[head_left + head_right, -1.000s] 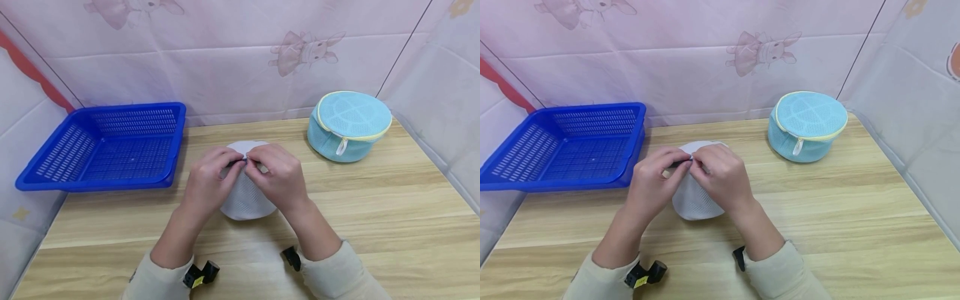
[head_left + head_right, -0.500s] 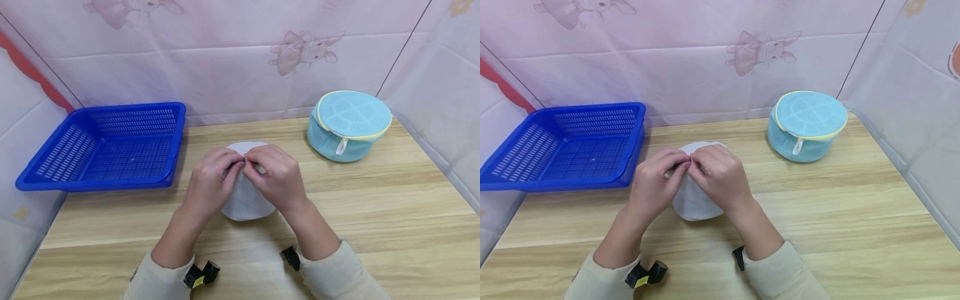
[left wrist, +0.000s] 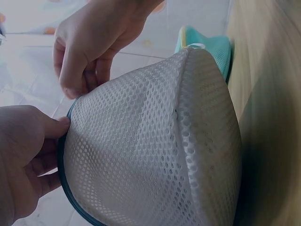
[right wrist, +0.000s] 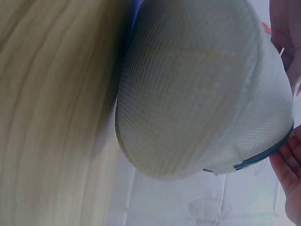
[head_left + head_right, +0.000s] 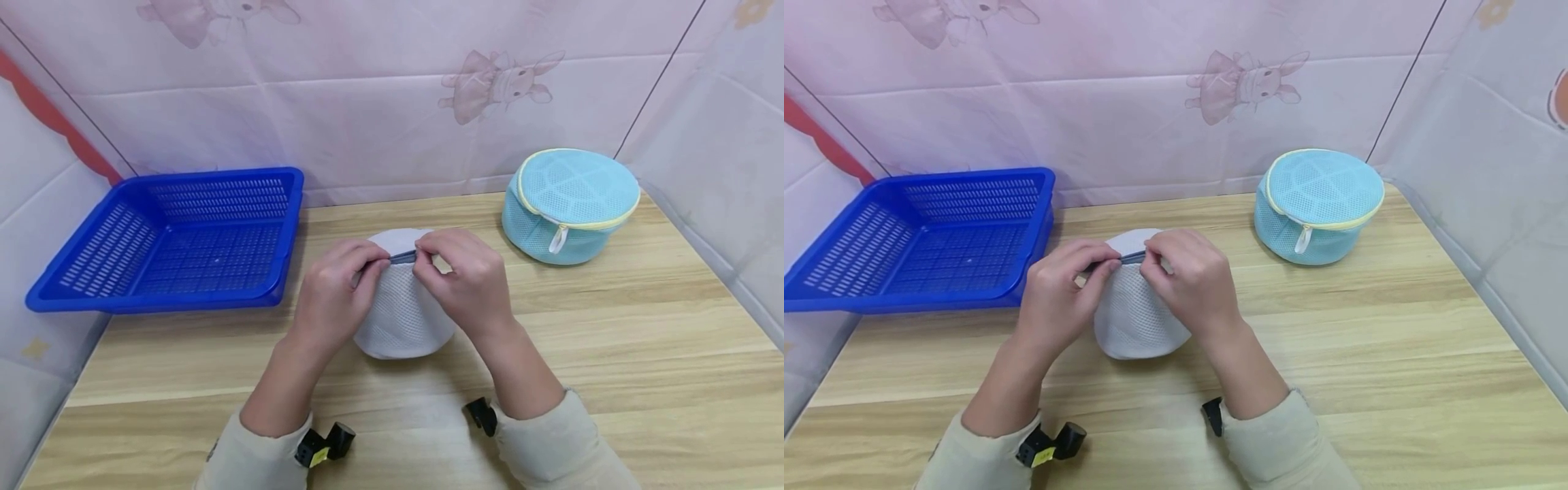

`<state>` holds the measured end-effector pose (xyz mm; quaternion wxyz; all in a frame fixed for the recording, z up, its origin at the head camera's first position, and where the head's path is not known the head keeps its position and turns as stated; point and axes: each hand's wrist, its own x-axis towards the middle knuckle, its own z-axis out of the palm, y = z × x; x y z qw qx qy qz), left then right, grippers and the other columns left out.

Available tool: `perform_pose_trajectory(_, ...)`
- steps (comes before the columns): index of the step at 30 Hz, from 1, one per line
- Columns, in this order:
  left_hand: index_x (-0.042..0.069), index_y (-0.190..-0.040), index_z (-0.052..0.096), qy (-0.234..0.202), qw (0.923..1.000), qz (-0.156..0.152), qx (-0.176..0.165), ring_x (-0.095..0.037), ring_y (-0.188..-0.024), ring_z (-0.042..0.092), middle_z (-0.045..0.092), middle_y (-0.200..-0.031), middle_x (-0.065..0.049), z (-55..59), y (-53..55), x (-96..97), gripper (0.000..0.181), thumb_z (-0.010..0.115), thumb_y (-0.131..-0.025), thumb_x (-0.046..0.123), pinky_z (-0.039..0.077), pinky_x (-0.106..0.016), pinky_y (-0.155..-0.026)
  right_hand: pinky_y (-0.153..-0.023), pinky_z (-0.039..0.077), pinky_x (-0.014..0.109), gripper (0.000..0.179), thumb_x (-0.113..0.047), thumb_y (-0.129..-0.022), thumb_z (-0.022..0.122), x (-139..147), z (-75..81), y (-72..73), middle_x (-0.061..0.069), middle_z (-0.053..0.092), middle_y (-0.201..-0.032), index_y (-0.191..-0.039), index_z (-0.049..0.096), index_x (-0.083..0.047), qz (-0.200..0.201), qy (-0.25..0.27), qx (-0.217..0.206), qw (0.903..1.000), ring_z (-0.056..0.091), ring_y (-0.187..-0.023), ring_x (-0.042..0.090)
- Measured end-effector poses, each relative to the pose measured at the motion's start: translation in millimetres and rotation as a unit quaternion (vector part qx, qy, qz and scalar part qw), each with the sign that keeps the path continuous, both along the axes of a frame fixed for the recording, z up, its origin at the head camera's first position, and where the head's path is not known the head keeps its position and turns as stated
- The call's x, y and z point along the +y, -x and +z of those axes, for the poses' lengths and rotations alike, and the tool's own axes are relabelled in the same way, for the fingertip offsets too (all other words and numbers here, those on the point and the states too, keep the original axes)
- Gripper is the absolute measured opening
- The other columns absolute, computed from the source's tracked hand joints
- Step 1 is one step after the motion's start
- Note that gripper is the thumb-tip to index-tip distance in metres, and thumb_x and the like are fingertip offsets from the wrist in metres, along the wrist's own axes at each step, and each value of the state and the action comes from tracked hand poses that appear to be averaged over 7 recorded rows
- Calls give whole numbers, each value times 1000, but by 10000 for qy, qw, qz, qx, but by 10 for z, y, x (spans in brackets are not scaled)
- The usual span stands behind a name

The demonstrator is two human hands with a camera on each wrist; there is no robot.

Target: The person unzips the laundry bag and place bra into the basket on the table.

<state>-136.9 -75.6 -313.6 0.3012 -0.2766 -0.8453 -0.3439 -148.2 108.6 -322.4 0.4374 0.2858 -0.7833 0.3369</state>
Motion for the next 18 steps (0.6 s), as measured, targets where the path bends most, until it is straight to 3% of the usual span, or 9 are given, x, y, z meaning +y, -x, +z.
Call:
perform_pose_trajectory(13,1,-93,75,-4,9999,81,-95,-21,-89,69,73,-94,-8,17,7,-19,9,75,-87,8,56,-32,-81,-78,59,33,12,3,-81,62,22,24,-12,8,73,-79,-79,72,-2,-24,-55,-4,10000,69,-78,23)
perform_pose_trajectory(18,2,-94,75,85,9998,-81,-134,-20,-90,67,72,-93,-7,13,-7,4,11,75,-87,10,56,-31,-81,-75,59,33,12,3,-81,61,-25,22,-30,7,72,-79,-77,71,-3,94,-76,66,9999,67,-75,22)
